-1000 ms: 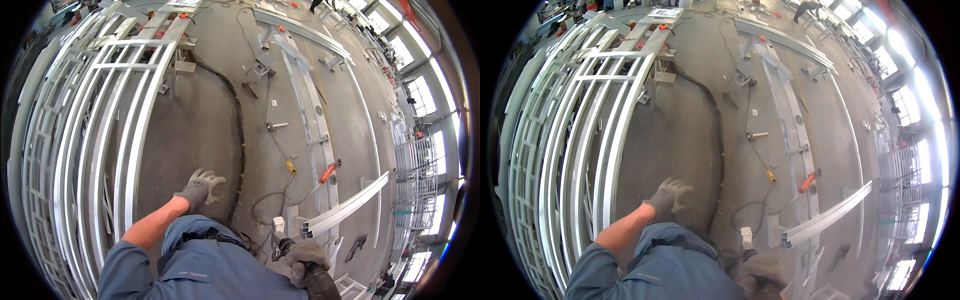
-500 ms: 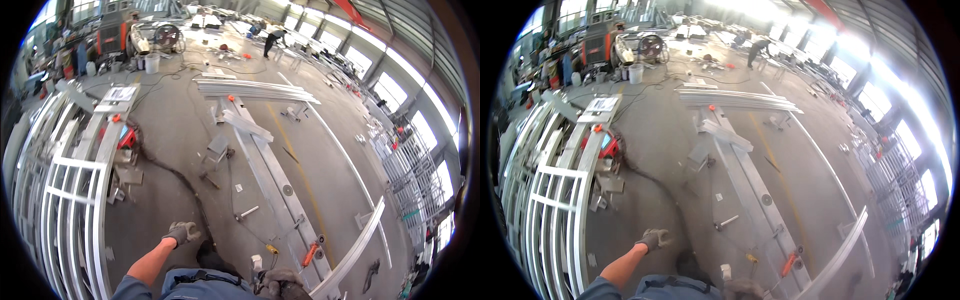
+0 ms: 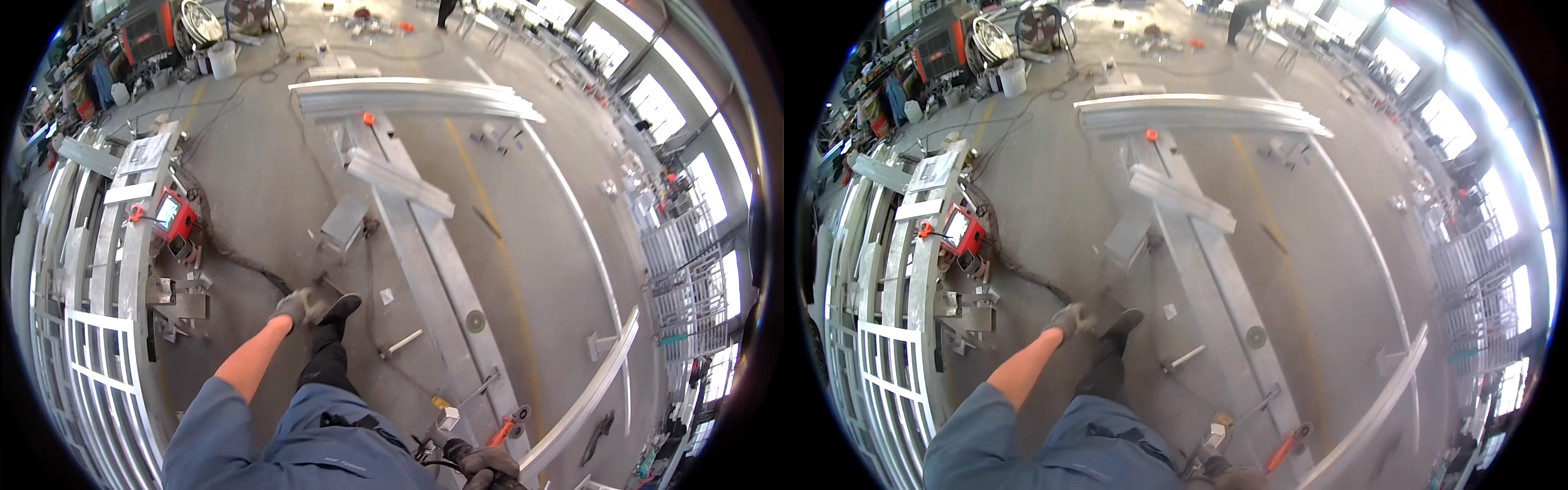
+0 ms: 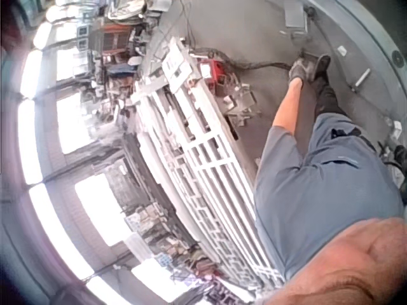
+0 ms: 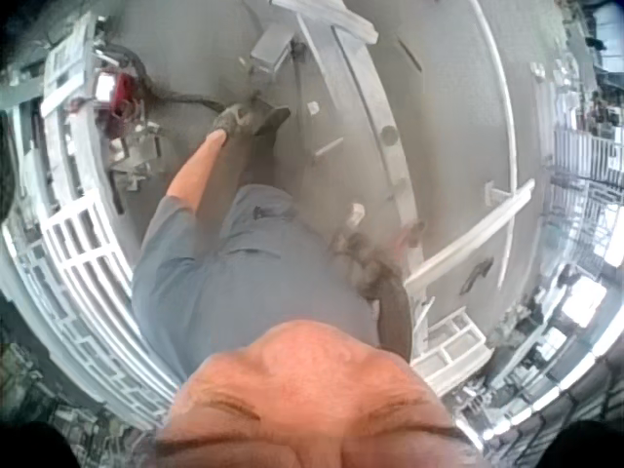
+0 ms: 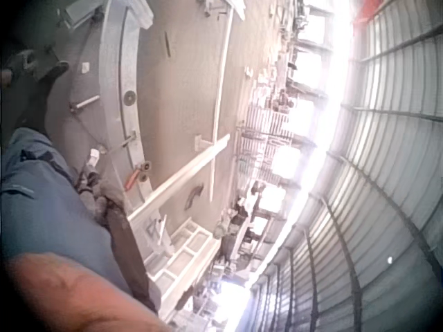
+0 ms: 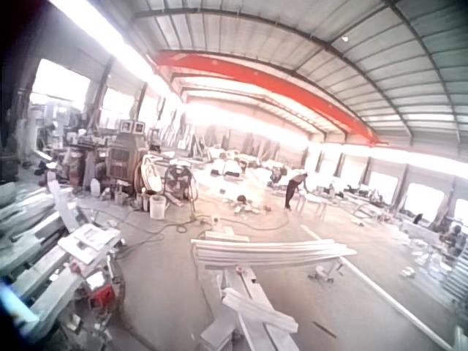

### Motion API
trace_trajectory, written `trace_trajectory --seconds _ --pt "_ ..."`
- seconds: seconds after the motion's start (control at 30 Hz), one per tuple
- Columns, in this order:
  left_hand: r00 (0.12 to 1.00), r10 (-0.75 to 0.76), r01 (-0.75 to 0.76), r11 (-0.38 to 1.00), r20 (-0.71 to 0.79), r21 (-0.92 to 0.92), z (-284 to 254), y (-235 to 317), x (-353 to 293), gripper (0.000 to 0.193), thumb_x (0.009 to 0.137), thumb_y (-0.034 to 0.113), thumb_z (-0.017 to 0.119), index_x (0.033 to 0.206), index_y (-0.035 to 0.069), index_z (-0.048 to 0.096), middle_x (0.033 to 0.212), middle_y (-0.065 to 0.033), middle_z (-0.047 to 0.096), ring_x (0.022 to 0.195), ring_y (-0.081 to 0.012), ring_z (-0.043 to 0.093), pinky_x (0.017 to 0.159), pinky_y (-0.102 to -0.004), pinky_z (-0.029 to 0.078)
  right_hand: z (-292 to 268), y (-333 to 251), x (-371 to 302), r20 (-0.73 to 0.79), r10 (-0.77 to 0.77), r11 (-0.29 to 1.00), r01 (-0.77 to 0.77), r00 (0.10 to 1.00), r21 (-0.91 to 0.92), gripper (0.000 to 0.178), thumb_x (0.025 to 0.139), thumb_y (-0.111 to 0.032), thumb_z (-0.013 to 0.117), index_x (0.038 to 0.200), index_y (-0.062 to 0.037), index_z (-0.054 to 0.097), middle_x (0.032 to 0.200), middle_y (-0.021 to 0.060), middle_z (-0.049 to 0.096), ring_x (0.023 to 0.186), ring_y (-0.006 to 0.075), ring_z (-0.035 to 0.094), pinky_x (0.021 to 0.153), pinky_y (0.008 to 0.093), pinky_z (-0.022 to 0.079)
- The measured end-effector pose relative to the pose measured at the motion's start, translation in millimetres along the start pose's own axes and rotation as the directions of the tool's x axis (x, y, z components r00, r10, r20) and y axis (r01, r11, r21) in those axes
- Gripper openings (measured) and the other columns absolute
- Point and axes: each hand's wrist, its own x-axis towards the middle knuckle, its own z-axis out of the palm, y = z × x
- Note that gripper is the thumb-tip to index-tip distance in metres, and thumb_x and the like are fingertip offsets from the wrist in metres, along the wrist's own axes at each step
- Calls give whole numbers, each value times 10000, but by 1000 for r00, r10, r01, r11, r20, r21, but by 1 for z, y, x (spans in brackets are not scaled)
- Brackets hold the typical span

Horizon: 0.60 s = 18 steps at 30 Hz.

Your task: The person positions and welds metal frame components in a workshop. They align pieces, use a welding torch to join them, and occasionally pick up additional metal parts to continue assembly.

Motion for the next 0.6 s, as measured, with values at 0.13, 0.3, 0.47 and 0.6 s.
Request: trace_trajectory --seconds 0.13,0.3,0.47,0.6 --pt "980 -81 101 989 181 -105 19 38 164 817 897 640 642 1523 125 548 1479 -217 607 1359 -405 583 1146 -495 462 26 46 90 -55 136 990 -137 989 -19 184 951 -191 721 1004 -24 666 782 114 711 689 273 696 692 419 594" --pt "978 -179 205 919 107 -337 88 51 375 910 884 664 667 1543 61 497 1449 -271 617 1374 -420 572 1124 -485 476 46 106 212 -76 266 962 -270 961 -46 183 946 -181 725 1015 -22 667 791 115 715 695 274 701 693 418 596" --pt "896 -434 401 703 93 -587 103 75 540 954 861 688 720 1534 54 484 1374 -230 646 1254 -350 593 1015 -496 486 62 171 323 -43 362 929 -364 931 -59 184 941 -172 730 1026 -21 667 799 117 719 702 275 707 694 417 599" --pt "857 -505 379 486 102 -788 137 72 655 969 829 757 718 1490 74 536 1215 -133 684 903 -242 604 712 -456 482 69 216 388 -42 346 932 -348 937 -98 186 937 -164 733 1034 -19 667 806 118 722 707 275 711 695 417 600"
